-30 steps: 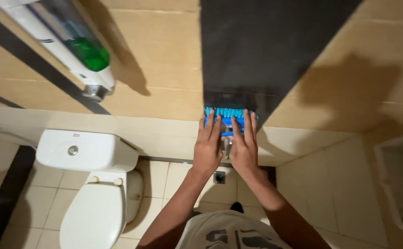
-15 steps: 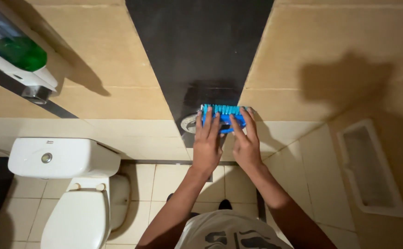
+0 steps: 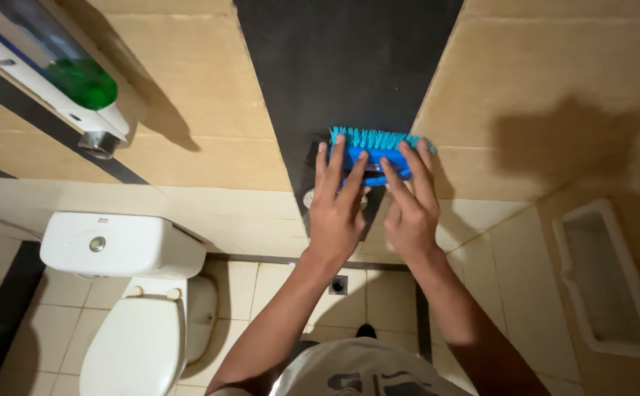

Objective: The person scrubs the tiled bathroom floor with a blue brush while kneeling. They then stand and scrub the black baseboard along the wall using the same brush.

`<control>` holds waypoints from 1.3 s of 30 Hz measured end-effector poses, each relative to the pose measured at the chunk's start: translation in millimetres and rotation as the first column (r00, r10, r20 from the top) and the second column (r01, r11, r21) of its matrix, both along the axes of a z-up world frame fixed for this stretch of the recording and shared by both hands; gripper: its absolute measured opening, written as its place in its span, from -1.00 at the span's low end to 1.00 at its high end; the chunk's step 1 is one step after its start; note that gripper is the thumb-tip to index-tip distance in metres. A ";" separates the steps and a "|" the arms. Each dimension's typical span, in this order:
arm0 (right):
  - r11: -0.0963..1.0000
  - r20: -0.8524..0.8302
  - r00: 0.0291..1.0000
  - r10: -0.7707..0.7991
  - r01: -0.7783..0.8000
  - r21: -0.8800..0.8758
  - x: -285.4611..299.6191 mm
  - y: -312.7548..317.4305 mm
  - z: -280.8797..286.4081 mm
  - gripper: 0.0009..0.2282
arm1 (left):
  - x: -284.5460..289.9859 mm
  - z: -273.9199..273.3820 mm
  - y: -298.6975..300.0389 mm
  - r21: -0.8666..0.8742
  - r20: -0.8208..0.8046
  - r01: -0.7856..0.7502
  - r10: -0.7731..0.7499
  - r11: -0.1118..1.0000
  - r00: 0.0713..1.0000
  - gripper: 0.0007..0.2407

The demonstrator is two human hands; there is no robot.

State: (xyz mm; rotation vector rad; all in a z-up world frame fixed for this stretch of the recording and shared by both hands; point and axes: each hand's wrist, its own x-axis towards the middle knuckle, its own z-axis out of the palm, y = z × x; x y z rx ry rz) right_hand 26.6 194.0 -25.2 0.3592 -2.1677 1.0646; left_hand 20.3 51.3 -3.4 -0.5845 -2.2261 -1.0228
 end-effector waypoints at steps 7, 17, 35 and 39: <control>0.987 -0.140 0.983 -0.122 0.135 0.088 -11.4 -18.4 8.8 -0.56 | -6.2 19.8 -1.4 0.037 -0.068 0.009 -0.006 0.999 0.998 -0.56; 0.988 -0.130 0.988 -0.081 0.097 0.122 -21.7 -75.9 19.2 -0.57 | -15.4 26.1 -58.1 0.032 0.011 -0.007 0.006 0.999 1.000 -0.55; 0.985 -0.114 0.992 0.056 -0.037 0.166 -38.7 -164.3 23.5 -0.58 | -25.9 24.2 -149.2 0.082 0.035 -0.072 0.070 0.994 0.997 -0.55; 0.987 -0.109 0.993 0.044 -0.026 0.160 -38.6 -151.3 20.0 -0.57 | -25.5 22.4 -134.2 0.096 0.026 -0.088 0.085 0.992 0.996 -0.57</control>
